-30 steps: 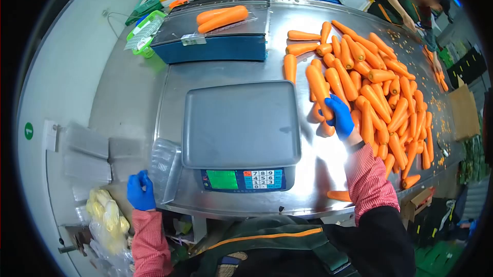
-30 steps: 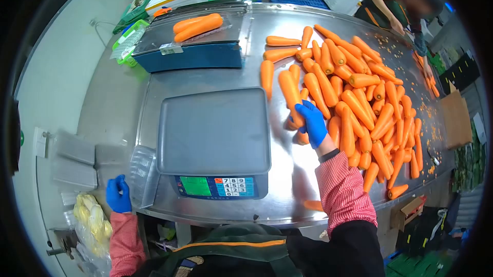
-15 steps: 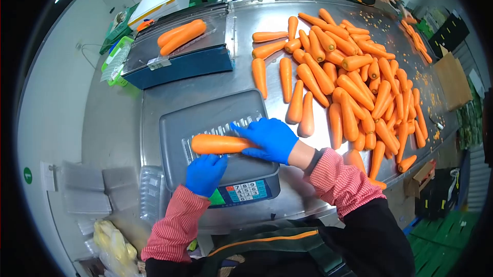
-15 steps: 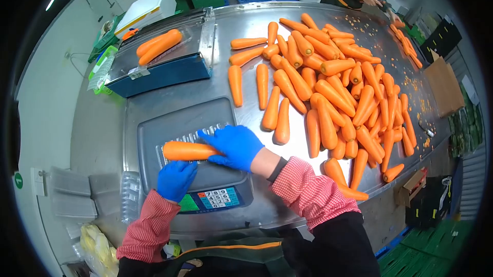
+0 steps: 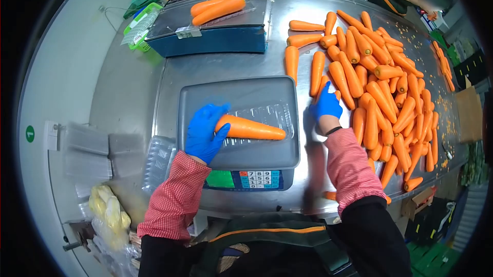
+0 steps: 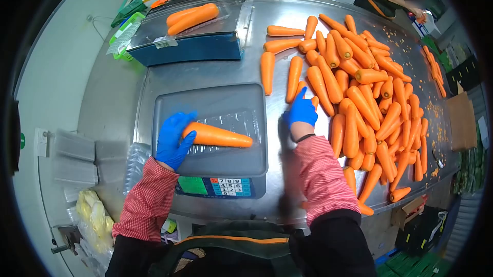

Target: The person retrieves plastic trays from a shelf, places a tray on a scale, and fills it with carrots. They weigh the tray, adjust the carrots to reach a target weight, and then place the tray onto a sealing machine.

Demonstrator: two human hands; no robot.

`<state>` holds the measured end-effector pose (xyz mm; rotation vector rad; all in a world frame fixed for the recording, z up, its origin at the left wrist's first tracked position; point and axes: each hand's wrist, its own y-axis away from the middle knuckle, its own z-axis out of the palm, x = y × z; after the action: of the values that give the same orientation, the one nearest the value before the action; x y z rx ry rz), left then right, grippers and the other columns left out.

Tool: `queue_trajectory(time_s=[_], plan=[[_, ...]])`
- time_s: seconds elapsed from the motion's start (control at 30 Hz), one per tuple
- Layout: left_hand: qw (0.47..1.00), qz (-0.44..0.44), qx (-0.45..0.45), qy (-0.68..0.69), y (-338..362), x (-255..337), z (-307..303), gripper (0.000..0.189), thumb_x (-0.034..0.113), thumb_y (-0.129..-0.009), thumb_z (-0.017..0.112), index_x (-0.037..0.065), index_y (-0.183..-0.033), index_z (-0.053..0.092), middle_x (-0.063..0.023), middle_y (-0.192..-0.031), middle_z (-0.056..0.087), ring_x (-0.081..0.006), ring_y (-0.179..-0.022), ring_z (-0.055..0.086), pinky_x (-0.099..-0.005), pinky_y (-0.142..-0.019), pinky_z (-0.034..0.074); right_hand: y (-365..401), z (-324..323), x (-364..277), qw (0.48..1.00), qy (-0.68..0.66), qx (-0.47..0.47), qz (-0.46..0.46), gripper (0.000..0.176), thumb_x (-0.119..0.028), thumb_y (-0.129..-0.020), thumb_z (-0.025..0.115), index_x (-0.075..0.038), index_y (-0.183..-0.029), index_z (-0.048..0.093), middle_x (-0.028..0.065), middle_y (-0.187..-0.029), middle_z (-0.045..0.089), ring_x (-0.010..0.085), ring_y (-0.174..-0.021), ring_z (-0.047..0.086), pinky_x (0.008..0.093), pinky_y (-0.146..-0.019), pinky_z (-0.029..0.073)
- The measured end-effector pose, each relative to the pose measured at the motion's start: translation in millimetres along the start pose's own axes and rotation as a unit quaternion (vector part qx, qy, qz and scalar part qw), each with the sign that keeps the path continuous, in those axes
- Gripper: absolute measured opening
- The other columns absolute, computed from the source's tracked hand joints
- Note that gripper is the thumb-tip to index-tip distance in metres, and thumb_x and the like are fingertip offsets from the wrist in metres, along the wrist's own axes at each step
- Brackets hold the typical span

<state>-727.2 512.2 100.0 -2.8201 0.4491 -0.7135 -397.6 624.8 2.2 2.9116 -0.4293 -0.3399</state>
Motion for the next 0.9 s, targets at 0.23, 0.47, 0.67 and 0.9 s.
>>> queue_trajectory(time_s=[0.23, 0.47, 0.67, 0.9], plan=[[0.999, 0.000, 0.017, 0.034, 19.8, 14.8, -13.8, 0.055, 0.017, -0.078, 0.074, 0.007, -0.128, 0.056, -0.0162, -0.116, 0.058, -0.0312, -0.110, 0.054, -0.0384, -0.093, 0.045, 53.7, -83.8, 46.2, 0.770, -0.612, -0.167, -0.076, 0.078, -0.025, -0.082, 0.062, -0.010, -0.149, 0.025, 0.0136, -0.126, 0.052, 0.0239, -0.102, 0.058, 0.0336, -0.082, 0.051], [0.991, 0.033, 0.084, 0.103, -7.6, 54.5, -27.6, 0.057, 0.011, -0.078, 0.071, 0.005, -0.131, 0.052, -0.0143, -0.118, 0.057, -0.0303, -0.110, 0.054, -0.0384, -0.096, 0.043, 113.7, -149.1, -15.3, 0.813, -0.440, -0.117, -0.364, 0.078, -0.008, -0.076, 0.067, -0.014, -0.146, 0.035, 0.0095, -0.119, 0.054, 0.0222, -0.107, 0.053, 0.0351, -0.092, 0.044], [0.972, -0.067, 0.121, 0.188, 29.7, 20.8, -19.9, 0.058, -0.003, -0.079, 0.067, 0.003, -0.133, 0.048, -0.0122, -0.129, 0.054, -0.0245, -0.116, 0.054, -0.0348, -0.101, 0.042, 94.4, -150.5, -44.1, 0.806, -0.256, -0.125, -0.520, 0.078, -0.007, -0.069, 0.068, -0.010, -0.142, 0.040, 0.0140, -0.125, 0.053, 0.0286, -0.115, 0.052, 0.0377, -0.101, 0.041], [0.957, -0.074, 0.145, 0.238, 39.6, 24.5, -36.4, 0.054, -0.005, -0.082, 0.064, 0.004, -0.132, 0.048, -0.0107, -0.133, 0.053, -0.0217, -0.117, 0.054, -0.0333, -0.101, 0.042, 94.7, -178.0, -76.6, 0.827, -0.290, -0.105, -0.471, 0.071, -0.017, -0.075, 0.070, -0.009, -0.140, 0.043, 0.0151, -0.107, 0.061, 0.0257, -0.102, 0.059, 0.0345, -0.091, 0.048]])
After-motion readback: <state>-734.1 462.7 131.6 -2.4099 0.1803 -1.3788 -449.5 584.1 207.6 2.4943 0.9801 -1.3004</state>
